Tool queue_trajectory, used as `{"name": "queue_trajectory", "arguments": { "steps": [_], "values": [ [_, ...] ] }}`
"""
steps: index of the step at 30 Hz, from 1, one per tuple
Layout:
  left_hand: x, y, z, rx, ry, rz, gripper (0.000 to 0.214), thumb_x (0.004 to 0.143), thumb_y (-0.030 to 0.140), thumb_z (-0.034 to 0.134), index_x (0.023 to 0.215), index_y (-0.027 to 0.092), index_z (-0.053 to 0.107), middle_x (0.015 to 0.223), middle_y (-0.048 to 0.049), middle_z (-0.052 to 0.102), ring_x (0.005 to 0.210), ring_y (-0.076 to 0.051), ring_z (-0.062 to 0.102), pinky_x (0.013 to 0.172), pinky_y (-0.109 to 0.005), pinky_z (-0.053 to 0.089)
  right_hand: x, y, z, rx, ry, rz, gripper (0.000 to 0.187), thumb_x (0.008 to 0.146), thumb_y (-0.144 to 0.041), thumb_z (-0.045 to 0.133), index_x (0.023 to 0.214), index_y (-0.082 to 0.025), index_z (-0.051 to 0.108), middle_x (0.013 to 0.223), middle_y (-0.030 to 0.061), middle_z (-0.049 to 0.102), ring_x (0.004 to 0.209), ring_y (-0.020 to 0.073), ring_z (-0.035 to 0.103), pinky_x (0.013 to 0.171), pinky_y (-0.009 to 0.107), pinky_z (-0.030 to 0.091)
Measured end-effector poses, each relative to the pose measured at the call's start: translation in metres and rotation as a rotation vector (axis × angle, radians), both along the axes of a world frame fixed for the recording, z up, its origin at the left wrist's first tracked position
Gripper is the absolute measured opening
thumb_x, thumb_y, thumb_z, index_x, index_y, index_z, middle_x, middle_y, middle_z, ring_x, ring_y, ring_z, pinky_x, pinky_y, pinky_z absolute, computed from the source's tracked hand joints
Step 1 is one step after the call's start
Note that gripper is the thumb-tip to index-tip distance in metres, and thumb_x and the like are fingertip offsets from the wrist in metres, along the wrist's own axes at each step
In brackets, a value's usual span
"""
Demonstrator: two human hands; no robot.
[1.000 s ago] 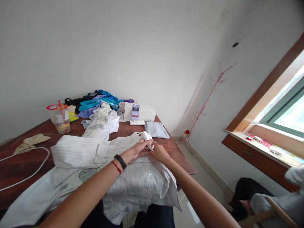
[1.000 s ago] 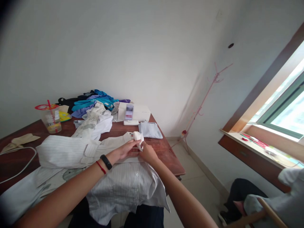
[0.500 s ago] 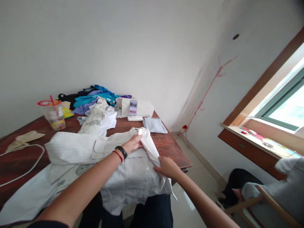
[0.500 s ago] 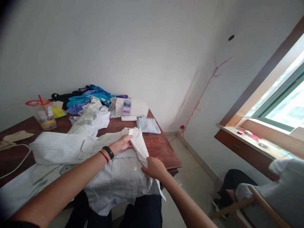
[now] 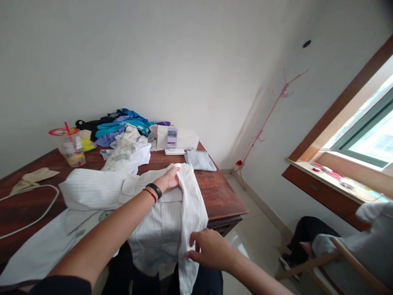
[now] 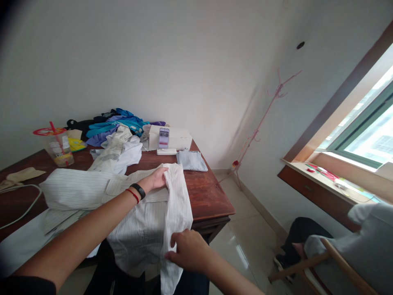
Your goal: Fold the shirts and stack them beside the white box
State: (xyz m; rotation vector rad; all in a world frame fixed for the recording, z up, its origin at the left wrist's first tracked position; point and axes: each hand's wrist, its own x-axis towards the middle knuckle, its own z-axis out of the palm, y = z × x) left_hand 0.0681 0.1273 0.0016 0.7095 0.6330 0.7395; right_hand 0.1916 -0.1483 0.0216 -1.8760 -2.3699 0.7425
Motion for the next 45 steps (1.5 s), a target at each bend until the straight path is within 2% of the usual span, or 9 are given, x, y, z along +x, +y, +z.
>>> {"name": "queue_trajectory", "arguments": {
  "steps": [4,8,12,19,25,29,32,35,45],
  "values": [
    [-0.003,-0.003,0.008,-0.025,0.053,0.021,0.018,0.096,0.016,0.048,0.105,0.009,0.063,0.091,-0.0108,0.072,0.084,-0.020,0.070,0.083,-0.031,0.058,0.014,0.025,0.003,0.279,0.127,-0.042,0.021,0.095,-0.035,0.057,0.106,-0.022,0.069,0.099,0.0055,0.074,0.092,0.0205,0.070,0.085,0.030,0.051],
    [-0.005,-0.020,0.016,0.006,0.088,0.026,0.022,0.099,0.020,0.047,0.109,0.009,0.062,0.091,-0.0107,0.072,0.086,-0.021,0.070,0.078,-0.029,0.057,0.013,0.041,-0.010,0.511,0.118,0.088,0.042,0.093,-0.040,0.062,0.131,-0.021,0.060,0.146,0.0141,0.052,0.137,0.0295,0.047,0.114,0.044,0.038],
    [-0.016,-0.055,0.015,0.062,0.172,-0.022,0.040,0.091,0.022,0.065,0.129,0.016,0.055,0.094,-0.0095,0.072,0.084,-0.023,0.070,0.077,-0.032,0.058,0.008,0.048,-0.035,0.438,0.036,0.305,0.064,0.095,-0.059,0.055,0.150,-0.028,0.044,0.166,0.0129,0.026,0.154,0.0365,0.016,0.121,0.058,0.022],
    [-0.025,-0.074,0.002,0.387,0.411,0.116,0.111,0.082,0.002,0.062,0.158,0.040,-0.008,0.110,-0.0067,0.066,0.077,-0.019,0.069,0.074,-0.039,0.060,0.016,0.052,-0.041,0.343,0.026,0.393,0.073,0.097,-0.064,0.046,0.159,-0.032,0.028,0.170,0.0101,0.010,0.156,0.0359,0.005,0.123,0.060,0.013],
    [-0.026,-0.069,-0.016,1.162,1.013,0.318,0.086,0.079,-0.002,0.053,0.158,0.023,0.029,0.147,-0.0196,0.046,0.127,-0.034,0.057,0.103,-0.050,0.050,0.029,0.046,-0.024,0.220,0.087,0.455,0.079,0.093,-0.067,0.051,0.159,-0.031,0.029,0.169,0.0105,0.013,0.155,0.0376,0.007,0.121,0.065,0.008],
    [-0.022,-0.074,-0.012,1.471,1.077,0.341,0.060,0.084,0.002,0.047,0.142,0.017,0.053,0.164,-0.0156,0.027,0.150,-0.036,0.027,0.118,-0.057,0.033,0.030,0.056,-0.017,0.308,0.277,0.328,0.053,0.103,-0.048,0.045,0.149,-0.023,0.049,0.156,0.0126,0.045,0.146,0.0282,0.040,0.120,0.048,0.032],
    [-0.017,-0.064,0.000,1.539,0.820,0.069,0.048,0.092,0.010,0.045,0.137,0.018,0.059,0.155,-0.0116,0.047,0.149,-0.028,0.034,0.123,-0.048,0.028,0.025,0.079,-0.015,0.503,0.342,0.183,0.037,0.104,-0.032,0.040,0.130,-0.020,0.064,0.133,0.0122,0.064,0.126,0.0231,0.058,0.110,0.040,0.045],
    [-0.014,-0.043,0.004,1.543,0.628,-0.169,0.043,0.095,0.019,0.049,0.136,0.022,0.062,0.147,-0.0085,0.056,0.145,-0.025,0.041,0.124,-0.042,0.027,0.019,0.103,-0.020,0.561,0.221,0.225,0.040,0.100,-0.037,0.049,0.135,-0.018,0.060,0.143,0.0157,0.056,0.136,0.0286,0.049,0.115,0.049,0.039],
    [-0.018,-0.016,-0.026,1.567,0.952,-0.193,0.049,0.103,0.046,0.044,0.147,0.027,0.053,0.165,-0.0068,0.031,0.155,-0.031,0.018,0.126,-0.052,0.009,0.029,0.118,-0.040,0.309,0.088,0.350,0.076,0.099,-0.061,0.046,0.161,-0.024,0.023,0.168,0.0156,0.014,0.156,0.0331,0.006,0.124,0.059,0.013]
  ]
}}
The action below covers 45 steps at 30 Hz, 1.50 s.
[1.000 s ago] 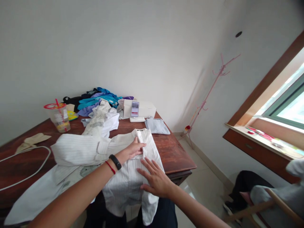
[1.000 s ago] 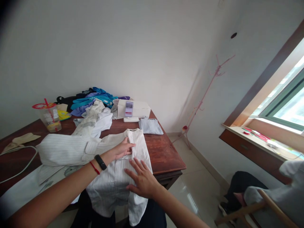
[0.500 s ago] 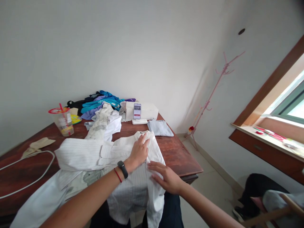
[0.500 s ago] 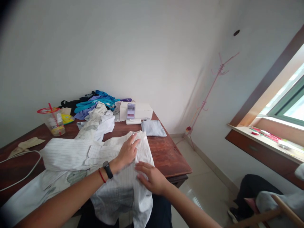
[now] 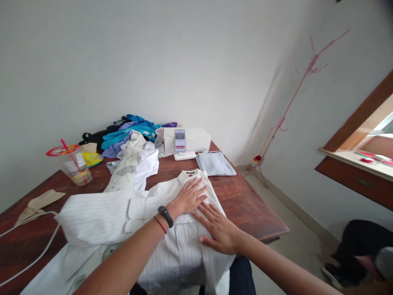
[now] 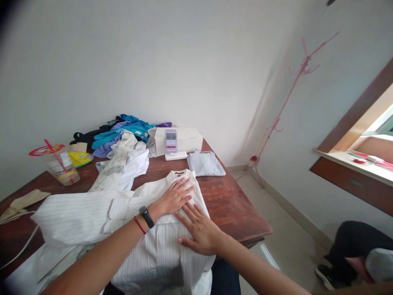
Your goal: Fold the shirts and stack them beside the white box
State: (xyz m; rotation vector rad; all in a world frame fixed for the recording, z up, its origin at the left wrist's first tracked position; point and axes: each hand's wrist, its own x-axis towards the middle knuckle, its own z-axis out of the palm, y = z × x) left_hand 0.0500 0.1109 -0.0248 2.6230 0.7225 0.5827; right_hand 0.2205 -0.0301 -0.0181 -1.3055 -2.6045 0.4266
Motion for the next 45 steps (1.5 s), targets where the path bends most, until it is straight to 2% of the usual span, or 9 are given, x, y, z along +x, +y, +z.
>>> {"name": "queue_trajectory", "arguments": {
  "steps": [8,11,15,22,26,30,35,40,45],
  "values": [
    [0.002,0.002,-0.004,0.106,0.111,0.042,0.051,0.104,0.044,0.043,0.152,0.028,0.046,0.167,-0.0079,0.024,0.155,-0.031,0.016,0.125,-0.055,0.015,0.011,-0.027,-0.003,-0.005,0.119,-0.013,0.073,0.097,-0.053,0.056,0.160,-0.033,0.026,0.169,0.0071,0.012,0.155,0.0345,0.012,0.124,0.059,0.014],
    [0.002,0.003,-0.003,0.085,0.123,0.057,0.053,0.103,0.047,0.044,0.152,0.029,0.045,0.167,-0.0078,0.022,0.155,-0.032,0.015,0.124,-0.056,0.016,0.019,-0.027,-0.012,-0.049,0.238,-0.206,0.060,0.099,-0.050,0.052,0.155,-0.034,0.039,0.169,0.0049,0.018,0.155,0.0330,0.016,0.124,0.058,0.020],
    [0.002,0.005,-0.001,0.044,0.133,0.090,0.054,0.103,0.049,0.043,0.154,0.031,0.043,0.168,-0.0054,0.020,0.156,-0.033,0.010,0.124,-0.059,0.017,0.031,-0.017,-0.022,-0.075,0.584,-0.544,0.052,0.096,-0.056,0.051,0.136,-0.025,0.062,0.163,0.0118,0.033,0.150,0.0331,0.032,0.121,0.053,0.030],
    [0.000,0.014,-0.002,0.068,0.178,0.142,0.051,0.106,0.042,0.034,0.156,0.032,0.039,0.169,-0.0041,0.018,0.156,-0.032,0.011,0.124,-0.059,0.016,0.043,-0.015,0.004,-0.635,1.049,-0.537,0.074,0.083,-0.069,0.061,0.142,-0.026,0.055,0.129,0.0142,0.068,0.120,0.0338,0.065,0.102,0.049,0.052],
    [-0.008,0.034,-0.004,0.066,0.225,0.227,0.051,0.106,0.042,0.033,0.155,0.033,0.040,0.168,-0.0045,0.020,0.156,-0.033,0.011,0.123,-0.060,0.016,0.042,-0.021,0.008,-0.643,0.973,-0.456,0.086,0.077,-0.066,0.069,0.150,-0.027,0.046,0.132,0.0142,0.066,0.122,0.0347,0.063,0.104,0.051,0.049],
    [-0.020,0.060,-0.008,0.071,0.201,0.336,0.050,0.104,0.040,0.036,0.153,0.031,0.044,0.167,-0.0059,0.025,0.155,-0.034,0.014,0.122,-0.060,0.015,0.050,-0.018,0.005,-0.497,0.794,-0.474,0.078,0.077,-0.054,0.074,0.147,-0.026,0.051,0.134,0.0108,0.064,0.132,0.0324,0.054,0.115,0.049,0.039],
    [-0.028,0.083,-0.009,0.038,0.125,0.469,0.049,0.101,0.038,0.042,0.149,0.027,0.049,0.165,-0.0063,0.031,0.154,-0.034,0.016,0.123,-0.057,0.012,0.076,0.000,0.017,-0.432,0.653,-0.560,0.059,0.087,-0.060,0.058,0.129,-0.020,0.066,0.086,0.0039,0.068,0.085,0.0239,0.067,0.083,0.039,0.056],
    [-0.029,0.094,-0.007,0.015,0.095,0.547,0.048,0.099,0.037,0.045,0.146,0.028,0.052,0.163,-0.0061,0.034,0.153,-0.035,0.017,0.124,-0.056,0.008,0.100,-0.008,0.026,-0.403,0.567,-0.590,0.061,0.088,-0.061,0.057,0.132,-0.020,0.065,0.088,0.0053,0.071,0.083,0.0236,0.066,0.080,0.036,0.054],
    [-0.030,0.099,-0.009,0.017,0.119,0.564,0.049,0.100,0.038,0.042,0.147,0.027,0.051,0.165,-0.0073,0.030,0.154,-0.035,0.014,0.124,-0.054,0.005,0.117,-0.046,0.026,-0.373,0.461,-0.630,0.064,0.074,-0.057,0.075,0.129,-0.023,0.068,0.105,0.0087,0.075,0.095,0.0302,0.068,0.090,0.040,0.052]
  ]
}}
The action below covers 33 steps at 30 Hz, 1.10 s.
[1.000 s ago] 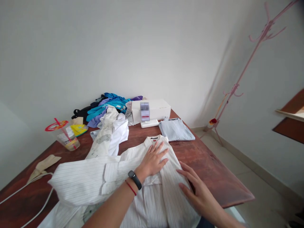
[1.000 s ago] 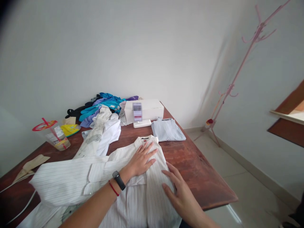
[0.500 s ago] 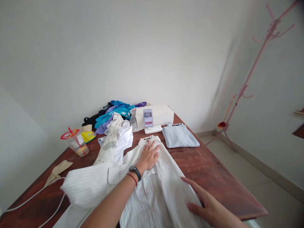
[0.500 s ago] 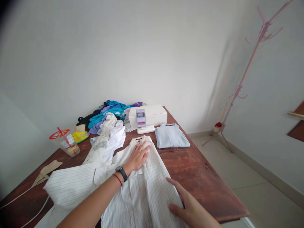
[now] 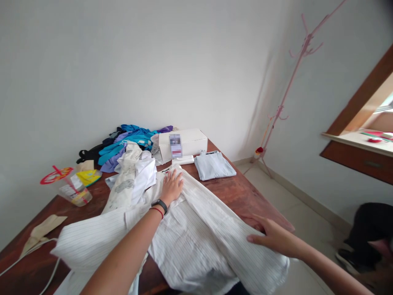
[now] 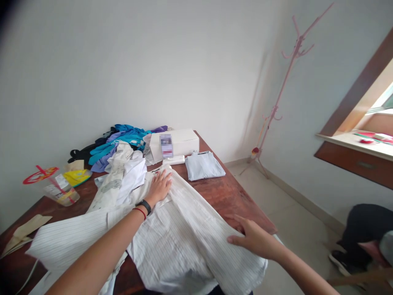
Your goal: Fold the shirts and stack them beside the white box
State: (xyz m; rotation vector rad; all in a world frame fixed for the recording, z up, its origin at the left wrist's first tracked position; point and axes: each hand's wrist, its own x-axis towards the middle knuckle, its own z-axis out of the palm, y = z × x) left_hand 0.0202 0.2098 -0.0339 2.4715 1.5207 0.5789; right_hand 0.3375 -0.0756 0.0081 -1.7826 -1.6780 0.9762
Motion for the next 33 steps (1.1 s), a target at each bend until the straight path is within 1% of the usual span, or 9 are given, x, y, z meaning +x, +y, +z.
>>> {"name": "queue_trajectory", "arguments": {
  "steps": [4,11,15,18,21,23,25,28,33],
  "values": [
    [0.001,0.001,-0.001,0.004,0.043,0.000,0.051,0.101,0.039,0.040,0.149,0.025,0.049,0.167,-0.0086,0.026,0.154,-0.036,0.012,0.124,-0.055,0.007,0.016,-0.026,0.002,0.068,0.024,-0.063,0.044,0.076,-0.056,0.071,0.106,-0.025,0.078,0.101,0.0093,0.076,0.094,0.0305,0.068,0.089,0.039,0.052],
    [0.004,-0.005,0.012,0.018,0.137,0.013,0.051,0.103,0.038,0.038,0.150,0.022,0.047,0.165,-0.0127,0.028,0.153,-0.039,0.017,0.122,-0.058,0.014,0.029,-0.058,-0.011,0.081,-0.147,-0.174,0.038,0.088,-0.056,0.058,0.089,-0.021,0.074,0.074,0.0028,0.069,0.069,0.0205,0.061,0.065,0.030,0.045],
    [0.013,-0.030,0.031,0.037,0.163,-0.037,0.052,0.102,0.033,0.041,0.150,0.013,0.044,0.165,-0.0189,0.024,0.151,-0.044,0.016,0.119,-0.065,0.015,0.031,-0.062,-0.025,0.103,-0.238,-0.232,0.042,0.095,-0.055,0.046,0.082,-0.020,0.068,0.073,0.0026,0.068,0.068,0.0195,0.061,0.064,0.029,0.043],
    [0.025,-0.079,0.046,0.046,0.204,-0.325,0.057,0.097,0.024,0.048,0.153,0.021,0.039,0.168,-0.0107,0.022,0.153,-0.034,0.021,0.122,-0.053,0.021,0.028,-0.059,-0.024,0.149,-0.268,-0.280,0.038,0.096,-0.051,0.045,0.091,-0.021,0.068,0.079,0.0034,0.067,0.072,0.0198,0.061,0.066,0.030,0.046],
    [0.037,-0.141,0.055,0.078,0.274,-0.891,0.072,0.089,0.020,0.054,0.157,0.028,0.031,0.168,-0.0065,0.021,0.153,-0.027,0.022,0.123,-0.047,0.023,0.007,-0.060,-0.013,0.296,-0.382,-0.318,0.031,0.095,-0.045,0.050,0.105,-0.022,0.068,0.101,0.0075,0.067,0.094,0.0238,0.063,0.083,0.036,0.049],
    [0.046,-0.173,0.053,0.113,0.295,-1.012,0.076,0.086,0.018,0.056,0.157,0.028,0.030,0.168,-0.0068,0.022,0.154,-0.029,0.020,0.123,-0.049,0.023,-0.021,-0.062,-0.006,0.371,-0.431,-0.275,0.027,0.096,-0.042,0.052,0.109,-0.024,0.067,0.110,0.0086,0.065,0.105,0.0252,0.061,0.093,0.039,0.048],
    [0.056,-0.189,0.046,0.132,0.311,-0.985,0.073,0.087,0.014,0.052,0.156,0.026,0.031,0.167,-0.0086,0.026,0.153,-0.029,0.022,0.122,-0.051,0.024,-0.055,-0.064,-0.005,0.389,-0.427,-0.182,0.022,0.095,-0.038,0.057,0.110,-0.025,0.066,0.112,0.0085,0.063,0.105,0.0245,0.060,0.095,0.039,0.048],
    [0.069,-0.186,0.035,0.135,0.319,-0.866,0.067,0.091,0.012,0.045,0.156,0.024,0.033,0.164,-0.0095,0.031,0.152,-0.029,0.027,0.120,-0.053,0.028,-0.098,-0.062,-0.014,0.361,-0.486,-0.161,0.028,0.086,-0.036,0.070,0.110,-0.022,0.066,0.116,0.0103,0.061,0.104,0.0272,0.059,0.093,0.041,0.047],
    [0.076,-0.162,0.033,0.148,0.307,-0.767,0.068,0.092,0.011,0.043,0.157,0.025,0.032,0.164,-0.0068,0.033,0.151,-0.028,0.027,0.120,-0.051,0.028,-0.120,-0.055,-0.027,0.327,-0.600,-0.263,0.027,0.082,-0.030,0.071,0.107,-0.021,0.065,0.113,0.0107,0.059,0.104,0.0309,0.056,0.087,0.044,0.046]
  ]
}}
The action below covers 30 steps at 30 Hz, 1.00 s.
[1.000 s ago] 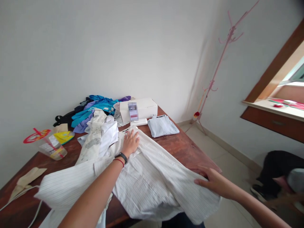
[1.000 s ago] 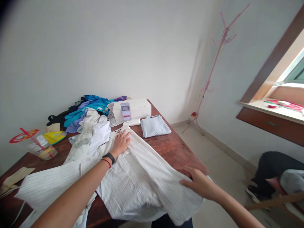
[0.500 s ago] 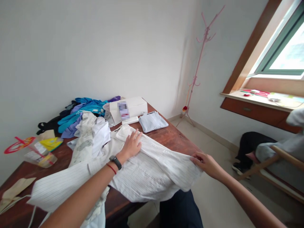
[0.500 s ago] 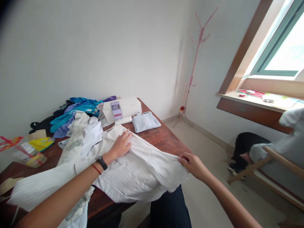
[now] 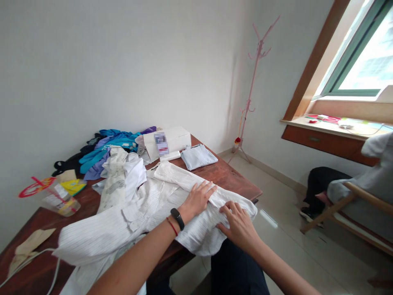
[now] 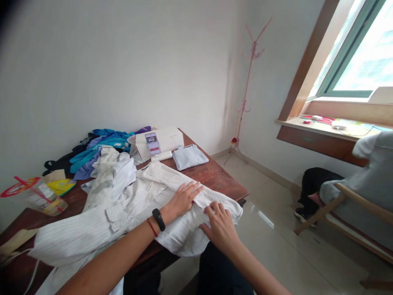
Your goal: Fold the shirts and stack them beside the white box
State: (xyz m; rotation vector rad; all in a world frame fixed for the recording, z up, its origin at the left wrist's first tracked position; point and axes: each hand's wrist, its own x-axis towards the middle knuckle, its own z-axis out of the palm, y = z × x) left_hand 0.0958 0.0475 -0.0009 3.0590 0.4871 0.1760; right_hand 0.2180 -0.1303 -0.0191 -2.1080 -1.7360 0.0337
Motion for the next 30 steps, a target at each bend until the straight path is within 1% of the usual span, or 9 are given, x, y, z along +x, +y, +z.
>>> {"name": "queue_trajectory", "arguments": {
  "steps": [2,5,9,15,19,22,26,28,30],
  "values": [
    [-0.002,0.004,-0.001,-0.009,-0.002,0.024,0.064,0.094,0.011,0.040,0.156,0.026,0.035,0.164,-0.0061,0.033,0.151,-0.028,0.028,0.120,-0.052,0.028,0.003,0.000,0.001,0.005,0.011,0.018,0.024,0.082,-0.024,0.067,0.106,-0.021,0.065,0.112,0.0095,0.059,0.103,0.0287,0.056,0.088,0.041,0.045],
    [-0.007,0.005,-0.008,-0.065,-0.008,0.127,0.058,0.097,0.016,0.036,0.154,0.024,0.040,0.162,-0.0086,0.036,0.149,-0.034,0.030,0.116,-0.061,0.030,0.006,0.000,0.001,-0.010,-0.004,0.001,0.024,0.079,-0.012,0.058,0.100,-0.020,0.064,0.107,0.0082,0.059,0.101,0.0260,0.056,0.087,0.036,0.044],
    [-0.012,0.004,-0.024,-0.128,-0.100,0.241,0.059,0.096,0.030,0.047,0.154,0.020,0.041,0.161,-0.0137,0.036,0.150,-0.037,0.026,0.117,-0.068,0.022,0.006,0.004,-0.007,-0.027,-0.107,-0.070,0.026,0.073,-0.003,0.050,0.090,-0.020,0.060,0.097,0.0073,0.060,0.096,0.0249,0.055,0.082,0.034,0.042],
    [-0.016,-0.001,-0.031,-0.185,-0.217,0.258,0.097,0.078,0.073,0.062,0.156,0.020,0.038,0.162,-0.0180,0.034,0.151,-0.042,0.020,0.119,-0.070,0.011,0.011,0.002,-0.015,0.039,-0.102,-0.042,0.019,0.076,-0.004,0.046,0.080,-0.021,0.054,0.086,0.0028,0.058,0.085,0.0205,0.058,0.076,0.031,0.041],
    [-0.018,-0.002,-0.029,-0.246,-0.234,0.229,0.114,0.068,0.089,0.057,0.157,0.021,0.037,0.163,-0.0198,0.030,0.152,-0.045,0.014,0.118,-0.072,0.005,0.019,-0.003,-0.017,0.170,-0.071,-0.071,0.016,0.083,-0.009,0.045,0.082,-0.022,0.055,0.087,0.0031,0.058,0.085,0.0208,0.058,0.076,0.032,0.043],
    [-0.020,0.000,-0.028,-0.268,-0.234,0.191,0.119,0.064,0.093,0.056,0.157,0.021,0.038,0.165,-0.0197,0.025,0.152,-0.048,0.008,0.116,-0.074,-0.001,0.025,-0.005,-0.024,0.214,-0.065,-0.078,0.016,0.086,-0.013,0.044,0.081,-0.023,0.056,0.088,0.0041,0.058,0.085,0.0212,0.059,0.078,0.032,0.045],
    [-0.022,0.002,-0.029,-0.294,-0.213,0.138,0.110,0.068,0.088,0.061,0.156,0.025,0.038,0.166,-0.0170,0.022,0.151,-0.050,0.006,0.114,-0.077,-0.003,0.032,-0.013,-0.042,0.054,-0.027,0.063,0.020,0.077,-0.007,0.044,0.079,-0.022,0.056,0.088,0.0037,0.060,0.085,0.0194,0.061,0.077,0.029,0.048],
    [-0.021,0.001,-0.032,-0.298,-0.247,0.163,0.094,0.080,0.084,0.052,0.154,0.027,0.043,0.165,-0.0159,0.026,0.152,-0.048,0.009,0.114,-0.076,0.000,0.036,-0.019,-0.049,-0.079,0.013,0.159,0.025,0.068,-0.005,0.046,0.082,-0.023,0.058,0.089,0.0027,0.063,0.086,0.0189,0.063,0.077,0.027,0.050],
    [-0.018,-0.001,-0.035,-0.277,-0.307,0.218,0.078,0.091,0.076,0.042,0.151,0.027,0.048,0.164,-0.0149,0.031,0.153,-0.044,0.013,0.116,-0.074,0.005,0.041,-0.022,-0.049,-0.165,0.062,0.230,0.029,0.064,-0.006,0.047,0.083,-0.023,0.060,0.086,0.0014,0.064,0.078,0.0172,0.063,0.072,0.025,0.050]
  ]
}}
